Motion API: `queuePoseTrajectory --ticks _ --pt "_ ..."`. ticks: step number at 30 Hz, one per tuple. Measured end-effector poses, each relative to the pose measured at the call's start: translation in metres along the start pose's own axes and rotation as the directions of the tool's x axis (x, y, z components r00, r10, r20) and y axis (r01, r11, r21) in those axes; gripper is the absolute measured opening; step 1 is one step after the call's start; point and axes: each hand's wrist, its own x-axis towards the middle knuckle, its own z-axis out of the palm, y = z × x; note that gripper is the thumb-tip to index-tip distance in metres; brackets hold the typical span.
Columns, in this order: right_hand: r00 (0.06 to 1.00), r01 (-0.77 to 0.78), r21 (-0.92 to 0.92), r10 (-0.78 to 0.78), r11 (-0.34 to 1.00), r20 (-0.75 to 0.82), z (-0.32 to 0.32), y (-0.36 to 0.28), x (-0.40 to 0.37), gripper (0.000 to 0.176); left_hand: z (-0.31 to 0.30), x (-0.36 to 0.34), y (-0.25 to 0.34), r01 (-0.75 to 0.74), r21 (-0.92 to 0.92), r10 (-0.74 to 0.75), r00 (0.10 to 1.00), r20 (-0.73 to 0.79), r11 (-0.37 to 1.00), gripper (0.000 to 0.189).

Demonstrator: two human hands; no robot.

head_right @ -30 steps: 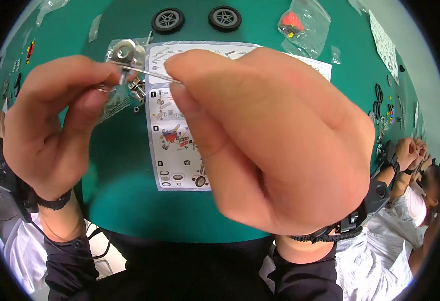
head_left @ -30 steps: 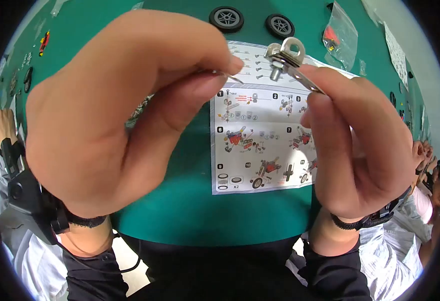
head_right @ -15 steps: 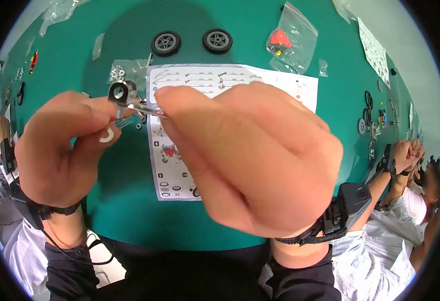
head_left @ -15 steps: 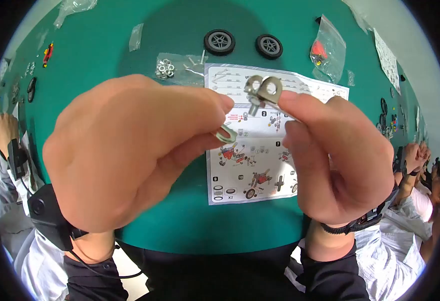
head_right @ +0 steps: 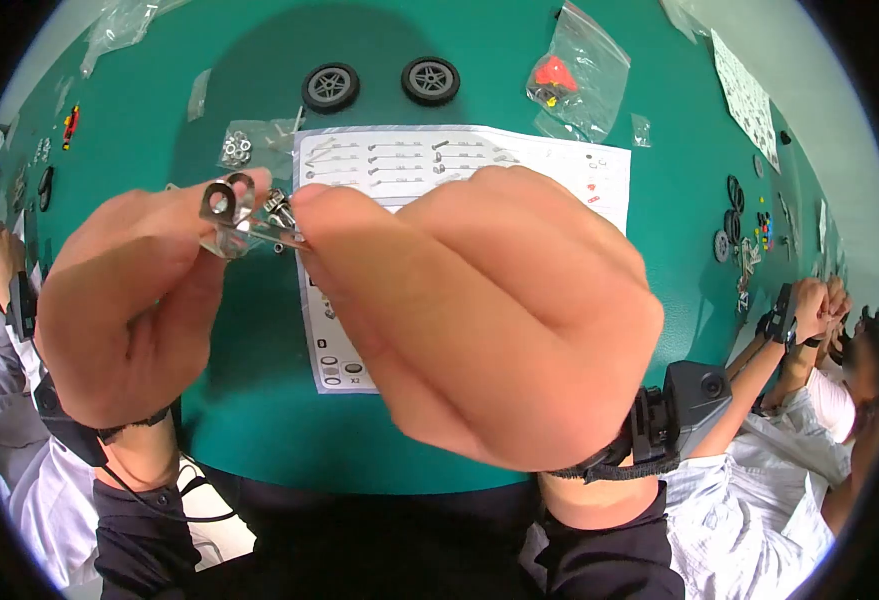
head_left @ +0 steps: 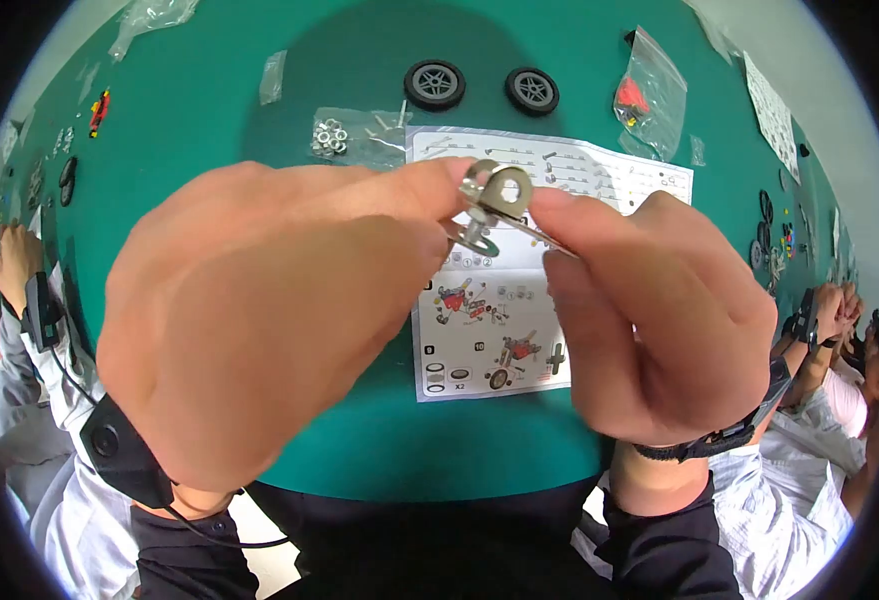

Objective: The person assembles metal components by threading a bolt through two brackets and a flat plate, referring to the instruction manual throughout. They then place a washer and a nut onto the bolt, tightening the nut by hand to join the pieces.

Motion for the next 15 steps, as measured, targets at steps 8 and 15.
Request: queuePoseTrajectory --ticks 8,15 --pt "1.0 0.017 0.048 -0.018 0.999 0.003 0.0024 0.0033 -0.0024 0.033 -0.0016 0.0003 0.0033 0.004 0.013 -0.004 1.0 0.013 1.0 0.027" --pt "0.997 0.08 0.03 -0.08 0.996 -0.009 0.005 0.0081 -0.001 0.033 -0.0024 -0.0015 0.0038 0.004 0.029 -0.005 1.0 0.023 1.0 0.031"
